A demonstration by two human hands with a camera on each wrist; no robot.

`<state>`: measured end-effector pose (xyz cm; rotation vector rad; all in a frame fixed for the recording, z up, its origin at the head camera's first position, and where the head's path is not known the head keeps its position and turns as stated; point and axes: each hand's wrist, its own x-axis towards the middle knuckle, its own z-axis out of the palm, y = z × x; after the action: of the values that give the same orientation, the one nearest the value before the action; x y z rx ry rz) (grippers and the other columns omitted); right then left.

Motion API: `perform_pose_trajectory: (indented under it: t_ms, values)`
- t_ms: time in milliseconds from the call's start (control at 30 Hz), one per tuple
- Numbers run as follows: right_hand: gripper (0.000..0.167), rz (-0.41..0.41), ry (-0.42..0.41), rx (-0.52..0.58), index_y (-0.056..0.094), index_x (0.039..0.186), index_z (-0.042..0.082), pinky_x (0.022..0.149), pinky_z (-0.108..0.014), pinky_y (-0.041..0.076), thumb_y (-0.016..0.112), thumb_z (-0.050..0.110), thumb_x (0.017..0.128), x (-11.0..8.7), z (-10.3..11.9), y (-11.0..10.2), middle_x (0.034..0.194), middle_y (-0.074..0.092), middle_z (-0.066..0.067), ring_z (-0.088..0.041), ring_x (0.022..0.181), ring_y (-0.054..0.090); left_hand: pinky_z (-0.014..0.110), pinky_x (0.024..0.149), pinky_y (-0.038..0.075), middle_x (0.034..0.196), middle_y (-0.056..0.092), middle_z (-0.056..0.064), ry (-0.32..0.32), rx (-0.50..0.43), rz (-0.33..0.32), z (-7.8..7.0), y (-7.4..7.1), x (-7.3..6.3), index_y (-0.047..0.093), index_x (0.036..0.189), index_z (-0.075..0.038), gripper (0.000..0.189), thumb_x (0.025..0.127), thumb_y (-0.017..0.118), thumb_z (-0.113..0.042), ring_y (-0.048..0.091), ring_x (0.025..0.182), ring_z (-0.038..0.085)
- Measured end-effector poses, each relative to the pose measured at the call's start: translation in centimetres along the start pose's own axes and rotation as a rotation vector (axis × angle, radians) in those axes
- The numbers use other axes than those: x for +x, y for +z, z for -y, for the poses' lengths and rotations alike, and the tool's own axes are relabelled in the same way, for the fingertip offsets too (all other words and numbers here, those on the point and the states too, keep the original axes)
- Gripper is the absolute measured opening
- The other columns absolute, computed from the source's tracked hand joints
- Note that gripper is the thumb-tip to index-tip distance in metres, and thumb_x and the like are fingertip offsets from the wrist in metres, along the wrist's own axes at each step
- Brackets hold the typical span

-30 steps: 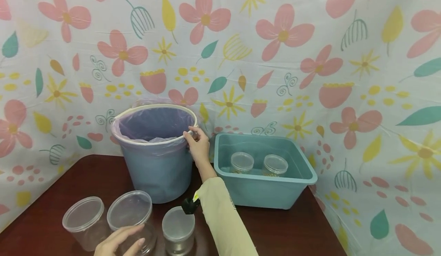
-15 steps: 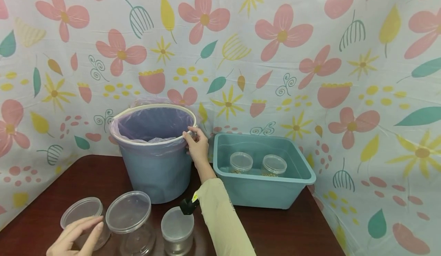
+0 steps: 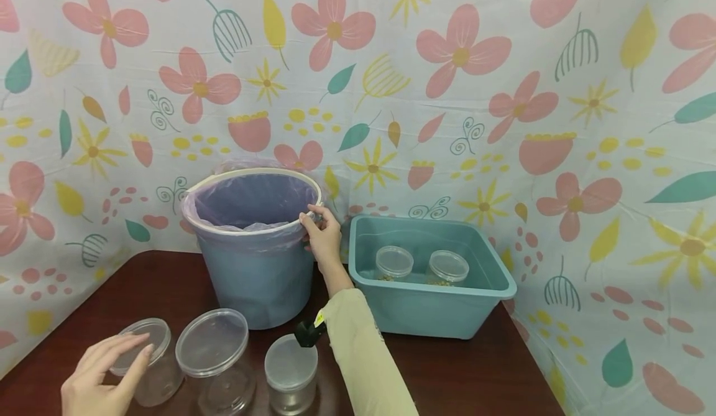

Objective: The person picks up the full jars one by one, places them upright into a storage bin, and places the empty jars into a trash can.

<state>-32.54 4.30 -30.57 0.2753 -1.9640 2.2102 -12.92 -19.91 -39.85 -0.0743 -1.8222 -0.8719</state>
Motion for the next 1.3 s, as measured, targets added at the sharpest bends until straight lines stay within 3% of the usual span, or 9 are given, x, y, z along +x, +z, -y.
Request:
perform_pose_trajectory:
  t_ms: [100, 233, 333, 467, 533, 733, 1033, 1300]
  values:
    - [0.032, -0.004, 0.004, 0.004, 0.058, 0.115, 0.012, 0.044, -0.025, 0.044, 0.062, 0.021, 0.085, 0.6, -0.8, -0.2, 0.065, 0.051, -0.002, -0.017, 0.055, 0.051, 0.010, 0.085, 0.032, 0.081, 0.063, 0.012, 0.020, 0.055, 0.033, 0.8, -0.3, 0.4, 0.069, 0.080, 0.004, 0.017, 0.063, 0.073, 0.003, 0.047, 0.096, -0.002]
    - [0.031, -0.008, -0.003, -0.002, 0.059, 0.114, 0.011, 0.044, -0.024, 0.044, 0.062, 0.021, 0.085, 0.6, -0.7, -0.2, 0.064, 0.051, -0.001, -0.017, 0.055, 0.051, 0.016, 0.086, 0.029, 0.081, 0.062, 0.013, 0.078, 0.082, 0.026, 2.1, -0.1, 0.5, 0.068, 0.079, 0.003, 0.016, 0.064, 0.072, -0.002, 0.047, 0.100, 0.002]
    - [0.031, -0.008, -0.007, -0.002, 0.059, 0.114, 0.010, 0.044, -0.024, 0.044, 0.062, 0.020, 0.085, 0.6, -0.7, -0.2, 0.063, 0.051, -0.001, -0.016, 0.054, 0.051, 0.030, 0.082, 0.031, 0.084, 0.062, 0.014, 0.067, 0.123, 0.041, 3.0, -0.1, 0.3, 0.068, 0.080, 0.002, 0.019, 0.062, 0.073, -0.002, 0.048, 0.103, 0.007]
    - [0.030, -0.010, -0.007, -0.004, 0.059, 0.113, 0.011, 0.044, -0.025, 0.044, 0.061, 0.019, 0.085, 0.7, -0.7, -0.2, 0.063, 0.052, -0.001, -0.015, 0.054, 0.051, 0.052, 0.075, 0.031, 0.090, 0.061, 0.015, 0.052, 0.165, 0.094, 4.2, 0.0, 0.0, 0.068, 0.083, 0.000, 0.024, 0.059, 0.074, -0.001, 0.048, 0.105, 0.024]
    - [0.030, -0.010, -0.007, -0.010, 0.059, 0.113, 0.011, 0.045, -0.026, 0.044, 0.061, 0.019, 0.085, 0.7, -0.7, -0.1, 0.063, 0.052, -0.001, -0.015, 0.054, 0.051, 0.056, 0.075, 0.031, 0.093, 0.060, 0.015, 0.055, 0.174, 0.116, 4.8, 0.0, -0.1, 0.068, 0.084, 0.000, 0.026, 0.059, 0.075, -0.003, 0.047, 0.106, 0.030]
    - [0.031, -0.010, -0.021, -0.022, 0.059, 0.113, 0.010, 0.045, -0.025, 0.044, 0.062, 0.020, 0.084, 0.8, -0.7, 0.0, 0.062, 0.052, 0.000, -0.015, 0.054, 0.051, 0.060, 0.074, 0.028, 0.096, 0.059, 0.016, 0.064, 0.193, 0.130, 5.9, 0.1, -0.2, 0.067, 0.086, -0.001, 0.027, 0.061, 0.075, -0.007, 0.044, 0.110, 0.034]
    - [0.031, -0.013, -0.021, -0.031, 0.059, 0.114, 0.011, 0.045, -0.025, 0.044, 0.062, 0.021, 0.085, 0.8, -0.8, 0.0, 0.062, 0.052, 0.000, -0.015, 0.055, 0.052, 0.064, 0.081, 0.025, 0.105, 0.058, 0.016, -0.118, 0.212, 0.207, 7.0, 0.0, -1.0, 0.068, 0.091, -0.002, 0.027, 0.067, 0.075, -0.012, 0.042, 0.110, 0.039]
    - [0.030, -0.020, -0.014, -0.037, 0.059, 0.114, 0.013, 0.047, -0.027, 0.045, 0.061, 0.022, 0.085, 0.7, -1.0, 0.0, 0.061, 0.052, 0.000, -0.016, 0.054, 0.053, 0.060, 0.082, 0.028, 0.118, 0.050, 0.019, -0.193, 0.177, 0.274, 7.5, 0.3, -1.5, 0.063, 0.105, 0.000, 0.041, 0.069, 0.076, -0.016, 0.043, 0.105, 0.044]
